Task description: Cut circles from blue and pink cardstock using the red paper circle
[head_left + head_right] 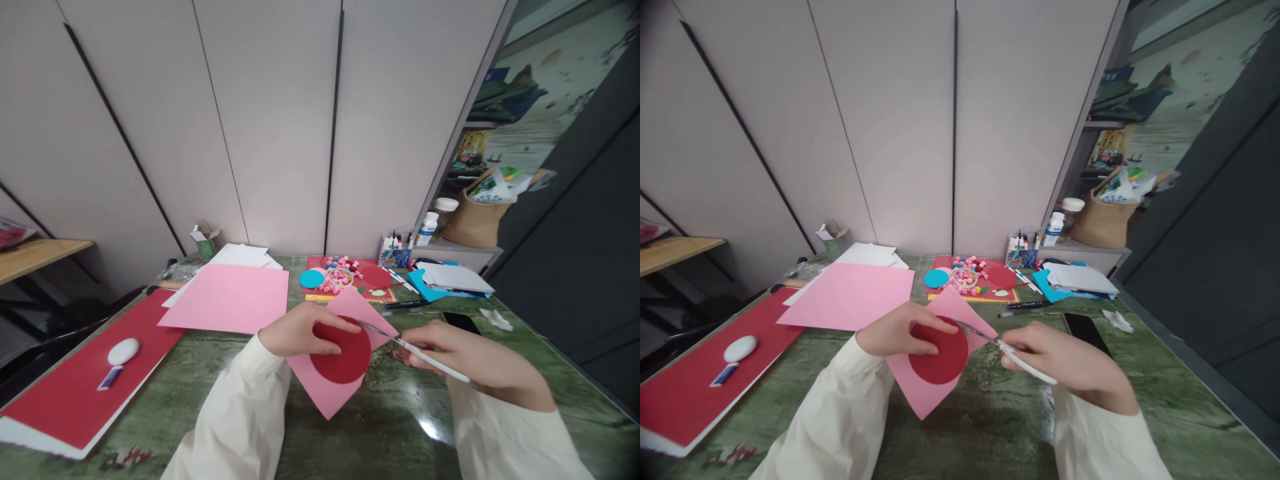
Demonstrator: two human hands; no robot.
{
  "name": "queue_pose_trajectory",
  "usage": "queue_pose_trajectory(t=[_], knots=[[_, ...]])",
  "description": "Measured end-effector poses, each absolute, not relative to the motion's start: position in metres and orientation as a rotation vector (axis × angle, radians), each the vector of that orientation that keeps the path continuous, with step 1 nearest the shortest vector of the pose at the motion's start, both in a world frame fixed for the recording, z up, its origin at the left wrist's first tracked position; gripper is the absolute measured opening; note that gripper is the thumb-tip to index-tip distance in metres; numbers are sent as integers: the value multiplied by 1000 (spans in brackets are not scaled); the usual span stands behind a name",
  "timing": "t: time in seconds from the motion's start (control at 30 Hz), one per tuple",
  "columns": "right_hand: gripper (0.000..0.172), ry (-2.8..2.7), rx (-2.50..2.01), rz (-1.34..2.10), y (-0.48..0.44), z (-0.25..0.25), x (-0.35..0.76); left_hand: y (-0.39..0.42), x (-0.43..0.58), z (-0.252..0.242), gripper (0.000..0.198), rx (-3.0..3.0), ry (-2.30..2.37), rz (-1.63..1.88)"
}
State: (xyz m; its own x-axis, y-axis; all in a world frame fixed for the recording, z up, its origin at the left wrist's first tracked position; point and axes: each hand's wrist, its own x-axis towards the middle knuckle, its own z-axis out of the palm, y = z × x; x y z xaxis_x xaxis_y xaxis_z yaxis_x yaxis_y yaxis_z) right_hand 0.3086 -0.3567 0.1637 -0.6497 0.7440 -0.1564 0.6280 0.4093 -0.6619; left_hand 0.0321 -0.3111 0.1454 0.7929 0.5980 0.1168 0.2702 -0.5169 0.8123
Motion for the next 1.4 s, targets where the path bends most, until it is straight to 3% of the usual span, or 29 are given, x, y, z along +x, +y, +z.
queue_pose_trajectory(t=[1.4], knots=[[38, -2542, -1250, 1176, -354, 162, 307, -307, 35, 138, 43, 2212, 530, 374]])
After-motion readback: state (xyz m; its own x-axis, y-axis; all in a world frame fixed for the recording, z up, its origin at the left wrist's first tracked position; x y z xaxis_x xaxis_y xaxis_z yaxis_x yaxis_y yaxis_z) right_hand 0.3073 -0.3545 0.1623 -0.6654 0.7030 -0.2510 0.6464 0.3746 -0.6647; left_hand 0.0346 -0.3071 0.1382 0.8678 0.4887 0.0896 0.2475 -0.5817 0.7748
